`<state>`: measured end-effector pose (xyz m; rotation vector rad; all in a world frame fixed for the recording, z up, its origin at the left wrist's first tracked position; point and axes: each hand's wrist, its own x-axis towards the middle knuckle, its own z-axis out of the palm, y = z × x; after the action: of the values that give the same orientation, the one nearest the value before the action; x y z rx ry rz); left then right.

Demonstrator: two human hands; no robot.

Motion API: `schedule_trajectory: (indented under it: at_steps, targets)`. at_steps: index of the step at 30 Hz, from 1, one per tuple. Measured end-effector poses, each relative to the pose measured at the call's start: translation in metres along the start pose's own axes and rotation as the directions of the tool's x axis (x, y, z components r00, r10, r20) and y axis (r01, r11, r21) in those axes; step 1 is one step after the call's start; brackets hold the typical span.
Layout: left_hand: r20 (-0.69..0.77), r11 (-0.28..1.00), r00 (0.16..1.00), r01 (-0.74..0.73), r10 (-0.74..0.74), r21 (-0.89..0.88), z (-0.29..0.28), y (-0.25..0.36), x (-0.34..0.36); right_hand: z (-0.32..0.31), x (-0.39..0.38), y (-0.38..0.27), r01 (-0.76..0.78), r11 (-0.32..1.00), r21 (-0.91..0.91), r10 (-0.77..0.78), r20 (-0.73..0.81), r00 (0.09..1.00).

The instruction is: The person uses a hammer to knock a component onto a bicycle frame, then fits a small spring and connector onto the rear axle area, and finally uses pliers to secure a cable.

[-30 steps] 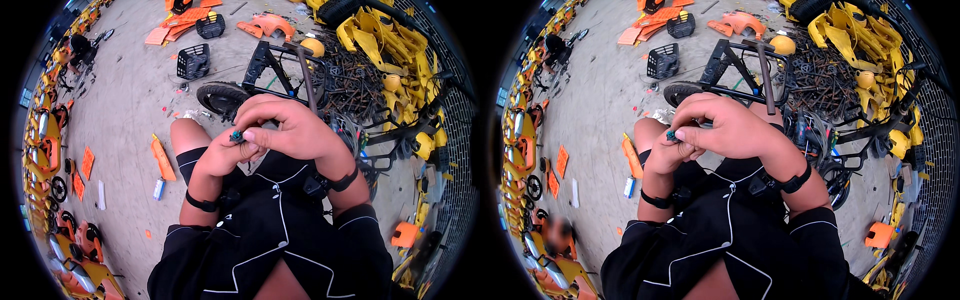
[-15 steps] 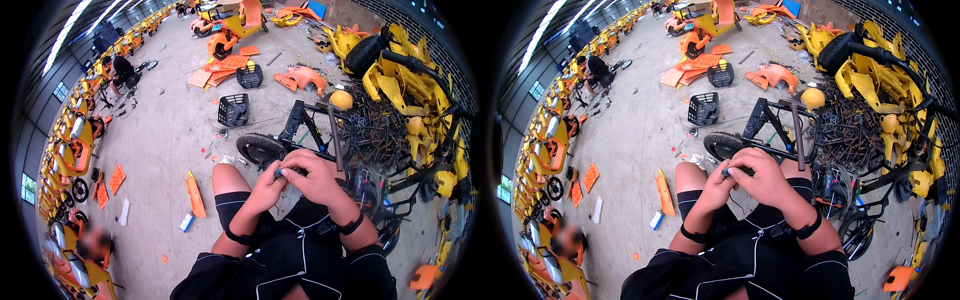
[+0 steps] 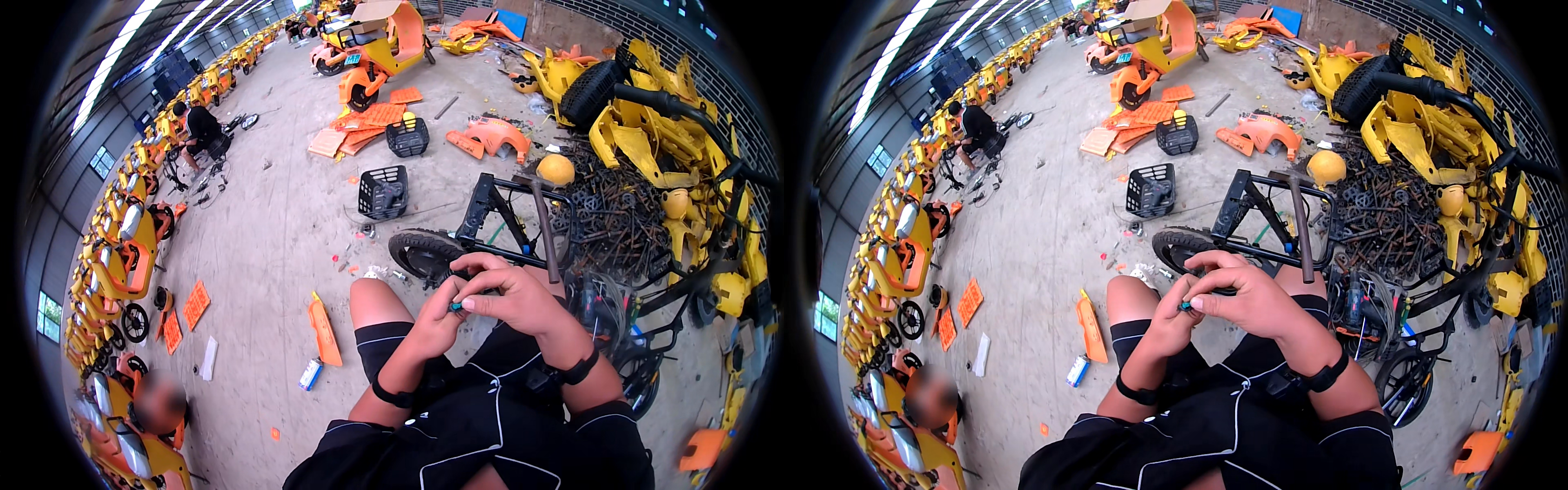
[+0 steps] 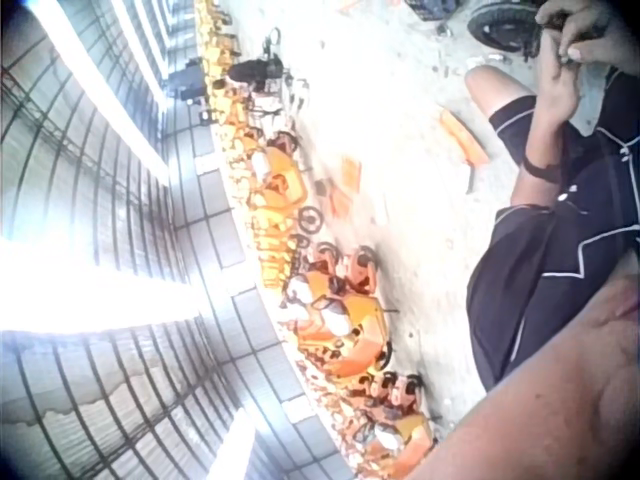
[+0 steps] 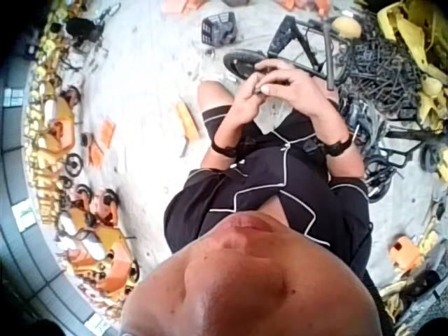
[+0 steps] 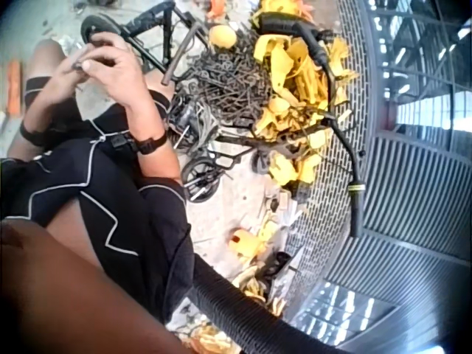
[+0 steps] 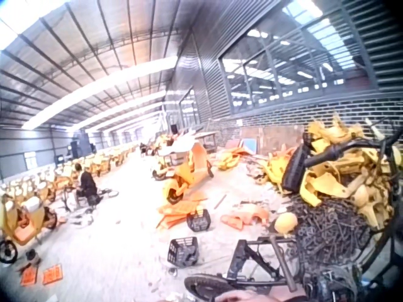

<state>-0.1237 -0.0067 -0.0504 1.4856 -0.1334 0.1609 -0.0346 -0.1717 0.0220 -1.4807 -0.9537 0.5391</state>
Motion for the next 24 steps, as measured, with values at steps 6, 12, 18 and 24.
schedule_trajectory:
  at_steps: [6, 12, 18, 24]
  targets:
    - [0.079, 0.995, 0.991, -0.104, 0.104, -0.013, 0.004, 0.013, -0.001, 0.000, -0.002, -0.004, -0.120, 0.964, 0.239, 0.097, 0.109, 0.989]
    - [0.085, 0.992, 0.995, -0.044, 0.054, -0.114, 0.004, 0.011, -0.005, 0.004, -0.004, -0.005, -0.146, 0.945, 0.294, 0.111, 0.134, 0.985]
    - [0.133, 0.975, 0.991, 0.035, -0.006, -0.217, -0.005, 0.003, -0.009, 0.008, -0.004, -0.013, 0.163, 0.955, -0.249, -0.183, -0.061, 0.981]
    - [0.142, 0.965, 0.990, 0.024, 0.013, -0.262, 0.000, 0.011, -0.014, 0.016, -0.004, -0.019, 0.257, 0.907, -0.333, -0.315, -0.133, 0.940]
